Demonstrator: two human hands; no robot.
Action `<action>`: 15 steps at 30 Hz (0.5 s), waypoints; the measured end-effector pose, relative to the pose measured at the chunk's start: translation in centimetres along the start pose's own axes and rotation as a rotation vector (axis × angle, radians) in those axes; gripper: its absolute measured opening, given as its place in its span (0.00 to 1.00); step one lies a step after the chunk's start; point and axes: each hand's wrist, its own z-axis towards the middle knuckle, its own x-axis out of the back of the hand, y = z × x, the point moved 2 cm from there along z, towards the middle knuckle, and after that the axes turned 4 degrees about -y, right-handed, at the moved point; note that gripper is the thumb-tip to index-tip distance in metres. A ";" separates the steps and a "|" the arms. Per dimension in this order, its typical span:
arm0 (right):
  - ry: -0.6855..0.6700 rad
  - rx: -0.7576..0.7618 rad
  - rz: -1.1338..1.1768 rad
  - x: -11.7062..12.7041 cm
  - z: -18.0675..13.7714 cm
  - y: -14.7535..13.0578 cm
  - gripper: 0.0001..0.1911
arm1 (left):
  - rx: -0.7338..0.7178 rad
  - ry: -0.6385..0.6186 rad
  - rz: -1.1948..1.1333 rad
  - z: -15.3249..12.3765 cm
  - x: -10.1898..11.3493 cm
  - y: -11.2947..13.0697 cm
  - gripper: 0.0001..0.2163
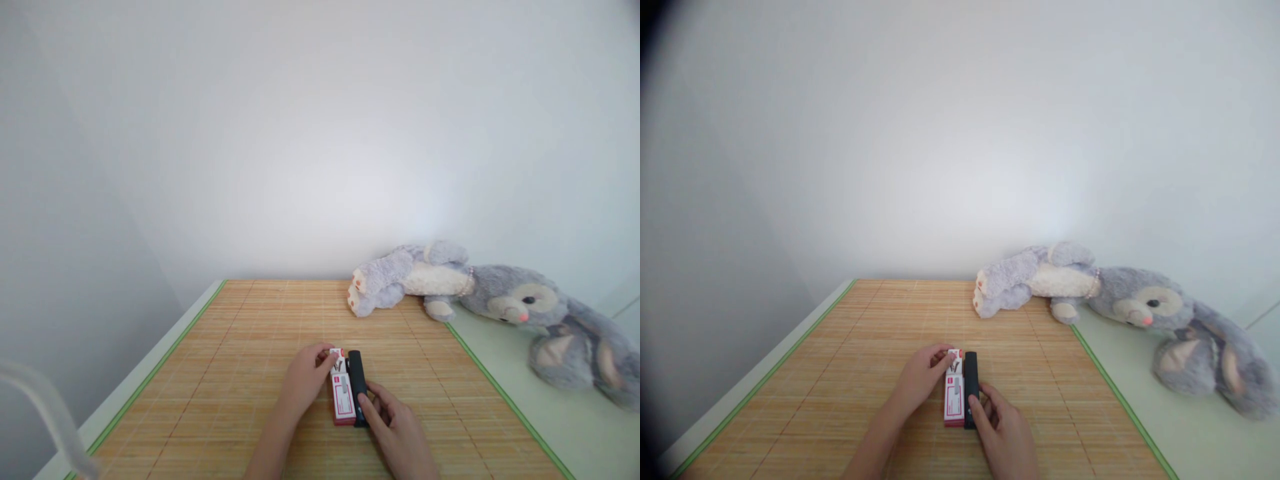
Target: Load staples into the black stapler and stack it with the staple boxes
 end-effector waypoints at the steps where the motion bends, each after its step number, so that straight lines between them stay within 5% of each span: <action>1: -0.004 0.001 0.001 0.0 0.0 0.0 0.29 | -0.009 0.003 -0.006 -0.2 -0.1 0.1 0.21; 5: 0.000 0.022 0.052 0.3 0.0 0.6 0.30 | -0.016 0.100 -0.042 -1.4 -0.8 0.4 0.25; 8: 0.061 0.053 0.036 0.5 -0.4 1.8 0.34 | 0.115 0.180 -0.234 -3.4 -2.0 0.4 0.29; 12: 0.040 0.133 -0.215 -0.1 -1.0 2.6 0.44 | 0.238 0.071 -0.624 -6.2 -5.0 1.2 0.32; 15: -0.057 0.174 -0.374 -1.1 -1.1 2.2 0.46 | 0.228 0.030 -0.677 -7.0 -6.5 2.3 0.33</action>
